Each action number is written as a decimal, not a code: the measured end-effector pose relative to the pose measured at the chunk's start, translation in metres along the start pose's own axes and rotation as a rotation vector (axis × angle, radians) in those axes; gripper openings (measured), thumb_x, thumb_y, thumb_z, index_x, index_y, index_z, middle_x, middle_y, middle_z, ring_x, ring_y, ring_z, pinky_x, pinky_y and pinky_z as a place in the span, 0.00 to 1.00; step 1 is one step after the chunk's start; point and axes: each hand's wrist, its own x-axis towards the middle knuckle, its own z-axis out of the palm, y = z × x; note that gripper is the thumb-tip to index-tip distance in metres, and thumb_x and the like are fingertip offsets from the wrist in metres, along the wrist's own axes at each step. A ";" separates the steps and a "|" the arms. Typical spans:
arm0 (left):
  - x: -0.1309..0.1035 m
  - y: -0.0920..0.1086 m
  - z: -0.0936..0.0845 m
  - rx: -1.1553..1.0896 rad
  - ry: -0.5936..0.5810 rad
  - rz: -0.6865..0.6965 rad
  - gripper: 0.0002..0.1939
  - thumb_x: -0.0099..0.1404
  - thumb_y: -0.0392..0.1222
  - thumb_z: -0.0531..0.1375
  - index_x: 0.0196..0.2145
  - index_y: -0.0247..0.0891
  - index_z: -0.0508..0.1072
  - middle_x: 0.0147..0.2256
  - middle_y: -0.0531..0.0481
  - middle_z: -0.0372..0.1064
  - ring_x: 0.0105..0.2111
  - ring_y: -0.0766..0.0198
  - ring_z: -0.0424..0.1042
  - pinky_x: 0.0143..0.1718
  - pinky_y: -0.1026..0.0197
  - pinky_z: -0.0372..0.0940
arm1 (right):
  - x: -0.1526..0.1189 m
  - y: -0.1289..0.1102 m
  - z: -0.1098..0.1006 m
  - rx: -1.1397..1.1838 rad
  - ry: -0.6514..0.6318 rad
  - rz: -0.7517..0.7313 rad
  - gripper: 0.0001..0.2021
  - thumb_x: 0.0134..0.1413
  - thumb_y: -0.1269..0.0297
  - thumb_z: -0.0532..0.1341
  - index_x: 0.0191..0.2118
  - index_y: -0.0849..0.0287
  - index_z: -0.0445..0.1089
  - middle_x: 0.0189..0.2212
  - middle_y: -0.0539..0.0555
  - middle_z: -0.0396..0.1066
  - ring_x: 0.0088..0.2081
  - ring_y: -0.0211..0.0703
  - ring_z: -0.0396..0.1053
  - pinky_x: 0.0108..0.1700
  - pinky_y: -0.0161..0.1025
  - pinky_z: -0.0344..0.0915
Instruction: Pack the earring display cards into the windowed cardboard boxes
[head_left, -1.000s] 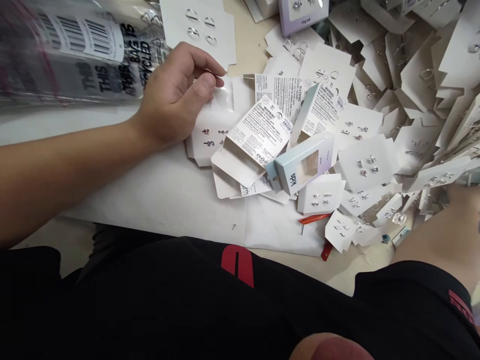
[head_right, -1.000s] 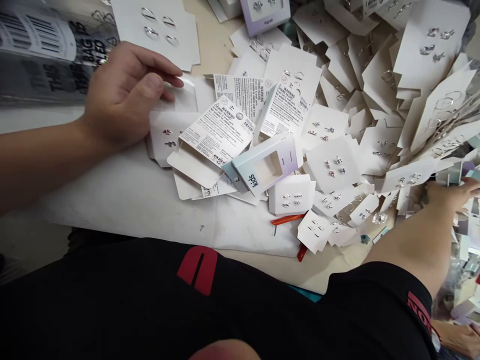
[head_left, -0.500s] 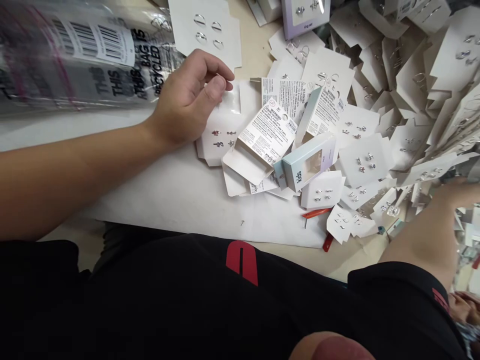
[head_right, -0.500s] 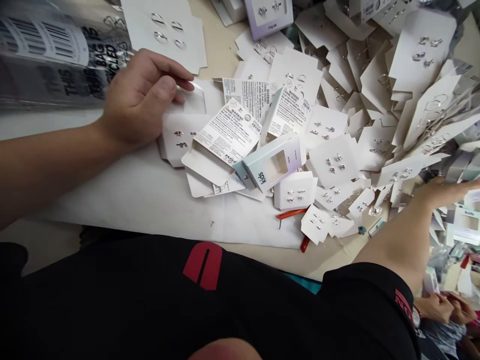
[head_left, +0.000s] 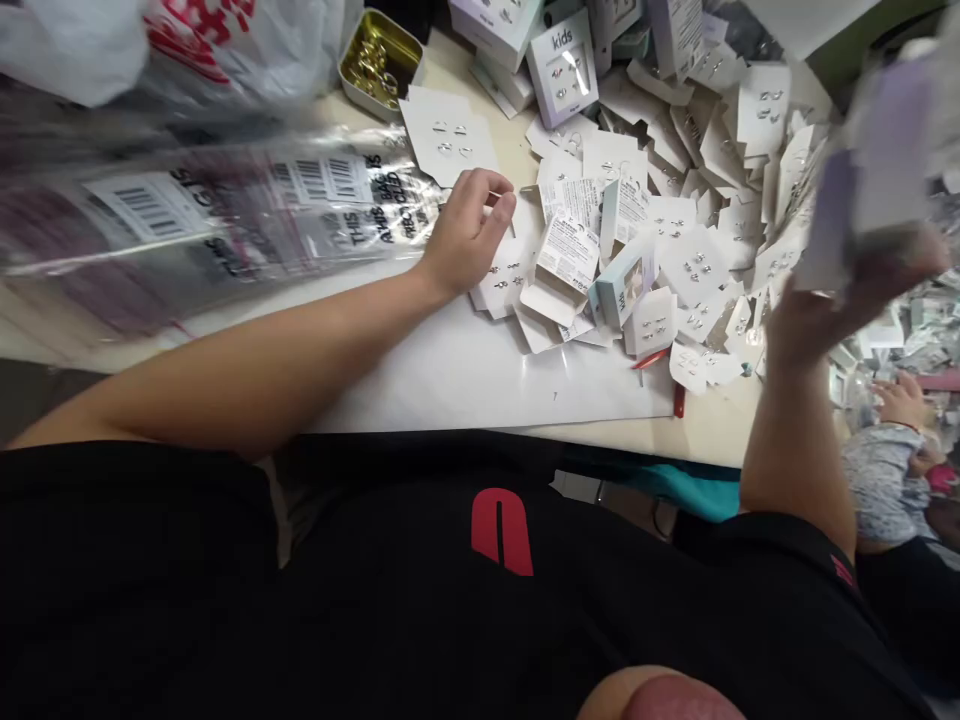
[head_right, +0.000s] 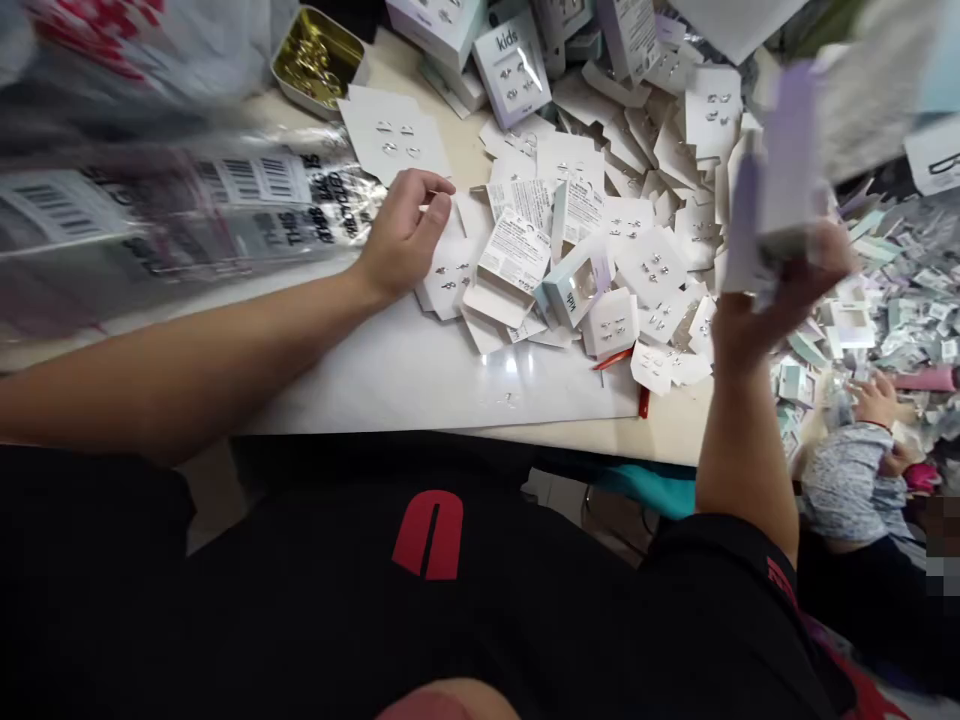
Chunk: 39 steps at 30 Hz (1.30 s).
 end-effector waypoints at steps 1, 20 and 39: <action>0.001 0.000 0.002 -0.018 0.026 0.048 0.44 0.65 0.89 0.46 0.49 0.47 0.71 0.54 0.38 0.73 0.55 0.45 0.73 0.64 0.36 0.68 | -0.021 -0.034 0.008 0.088 -0.069 -0.166 0.45 0.51 0.19 0.57 0.59 0.54 0.72 0.55 0.74 0.77 0.65 0.70 0.74 0.73 0.68 0.59; -0.013 0.053 -0.026 0.060 0.043 0.457 0.52 0.58 0.83 0.65 0.72 0.60 0.60 0.77 0.49 0.54 0.81 0.40 0.43 0.83 0.35 0.42 | -0.113 -0.202 0.070 0.651 -0.544 0.070 0.39 0.62 0.21 0.55 0.64 0.46 0.66 0.55 0.58 0.77 0.52 0.54 0.79 0.46 0.49 0.83; -0.030 0.057 -0.019 -0.347 -0.214 0.176 0.60 0.51 0.95 0.54 0.73 0.63 0.59 0.79 0.51 0.54 0.83 0.42 0.30 0.83 0.31 0.44 | -0.169 -0.218 0.068 0.767 -0.461 0.080 0.23 0.76 0.40 0.51 0.62 0.36 0.77 0.70 0.42 0.71 0.69 0.53 0.70 0.71 0.60 0.74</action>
